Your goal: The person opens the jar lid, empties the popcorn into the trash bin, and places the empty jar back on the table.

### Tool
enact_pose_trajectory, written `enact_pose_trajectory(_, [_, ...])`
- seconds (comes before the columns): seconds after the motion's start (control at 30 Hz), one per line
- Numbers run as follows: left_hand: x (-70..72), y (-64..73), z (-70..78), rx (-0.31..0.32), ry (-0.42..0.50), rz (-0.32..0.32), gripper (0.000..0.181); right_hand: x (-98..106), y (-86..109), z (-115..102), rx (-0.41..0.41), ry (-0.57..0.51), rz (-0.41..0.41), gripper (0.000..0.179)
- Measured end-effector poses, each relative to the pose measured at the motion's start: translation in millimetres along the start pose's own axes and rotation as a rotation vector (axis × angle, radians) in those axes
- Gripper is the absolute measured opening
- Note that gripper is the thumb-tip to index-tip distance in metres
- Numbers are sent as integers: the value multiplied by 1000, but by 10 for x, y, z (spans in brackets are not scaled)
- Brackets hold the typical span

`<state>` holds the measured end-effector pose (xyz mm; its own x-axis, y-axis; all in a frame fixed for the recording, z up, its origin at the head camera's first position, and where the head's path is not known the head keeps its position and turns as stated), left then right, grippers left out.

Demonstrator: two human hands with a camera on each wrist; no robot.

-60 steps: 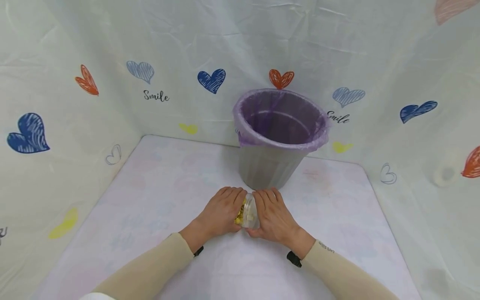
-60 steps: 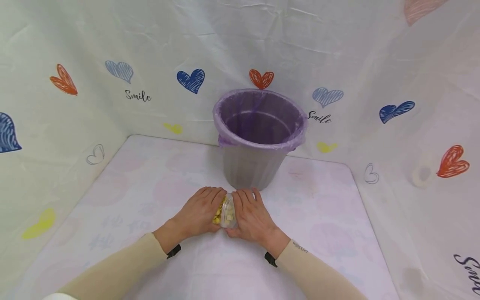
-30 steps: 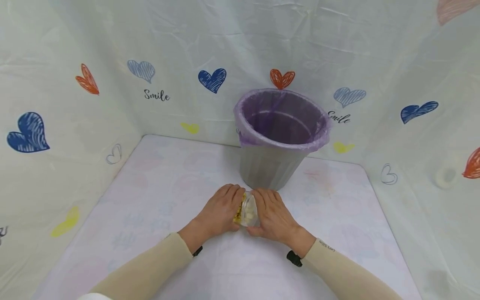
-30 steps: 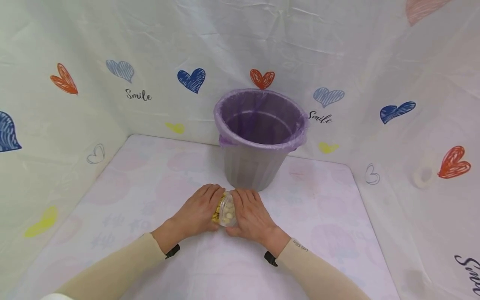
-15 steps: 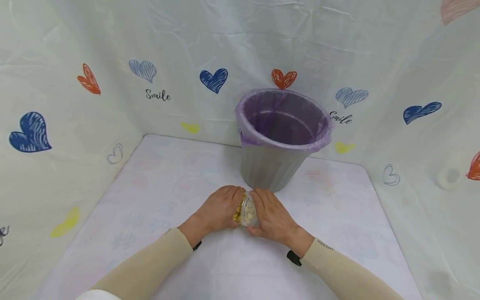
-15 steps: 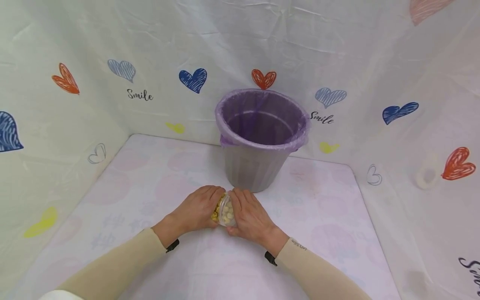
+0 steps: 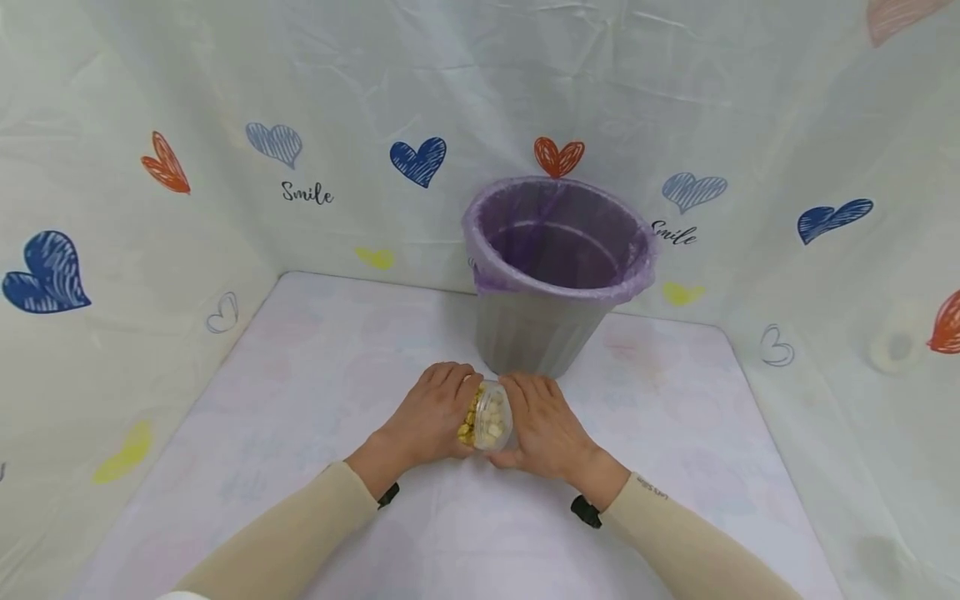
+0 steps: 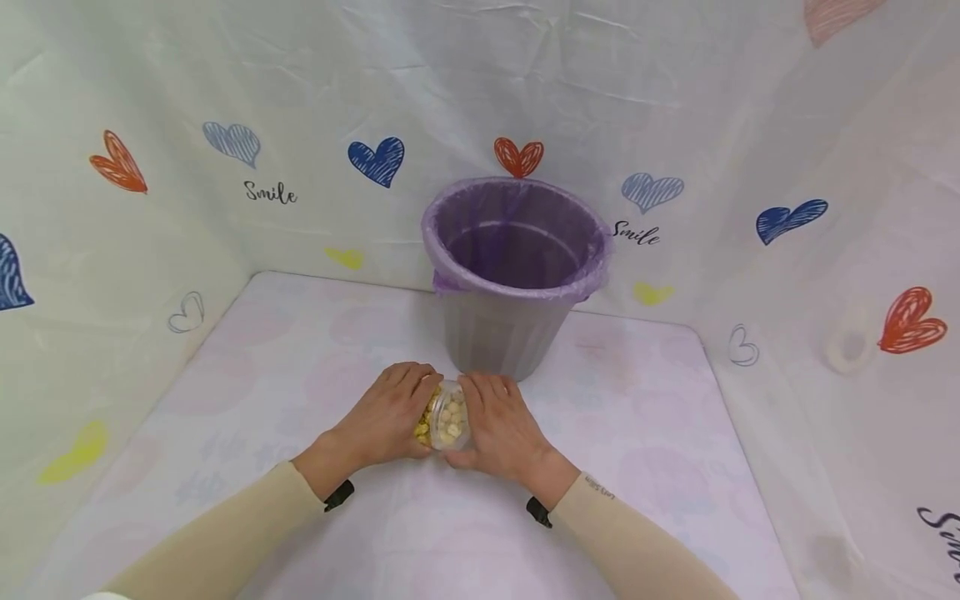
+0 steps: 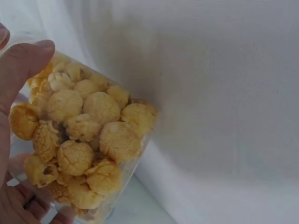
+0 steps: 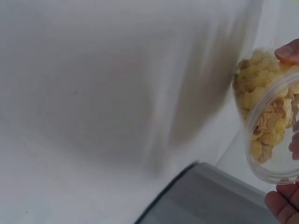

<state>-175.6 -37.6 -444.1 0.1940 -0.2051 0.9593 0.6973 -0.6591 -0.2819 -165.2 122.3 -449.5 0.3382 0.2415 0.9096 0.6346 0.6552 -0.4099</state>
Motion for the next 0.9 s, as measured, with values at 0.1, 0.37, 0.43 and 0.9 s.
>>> enact_pose_trajectory(0.1, [11, 3, 14, -18, -25, 16, 101, 3, -11, -14, -1, 4, -12, 103])
enact_pose_trajectory(0.37, [28, -11, 30, -34, -74, 12, 100, 19, -28, -90, 92, 128, 11, 100])
enact_pose_trajectory(0.43, [30, -17, 30, -34, -82, 7, 99, 15, -21, -108, 118, 168, 8, 100])
enact_pose_trajectory(0.9, [28, -28, -9, -30, -50, -6, 102, -2, -38, -2, -51, 16, -44, 103])
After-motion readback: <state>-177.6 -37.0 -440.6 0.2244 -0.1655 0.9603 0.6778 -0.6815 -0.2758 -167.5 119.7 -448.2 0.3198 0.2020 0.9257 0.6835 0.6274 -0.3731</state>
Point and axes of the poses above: each hand's wrist, its own y-axis away from the middle knuckle, its own x-axis out of the back of the hand, z = x × y, the point moved 6 cm from there along -y, towards the middle knuckle, and after that the axes turned 2 degrees about y, right-handed, at the moved point
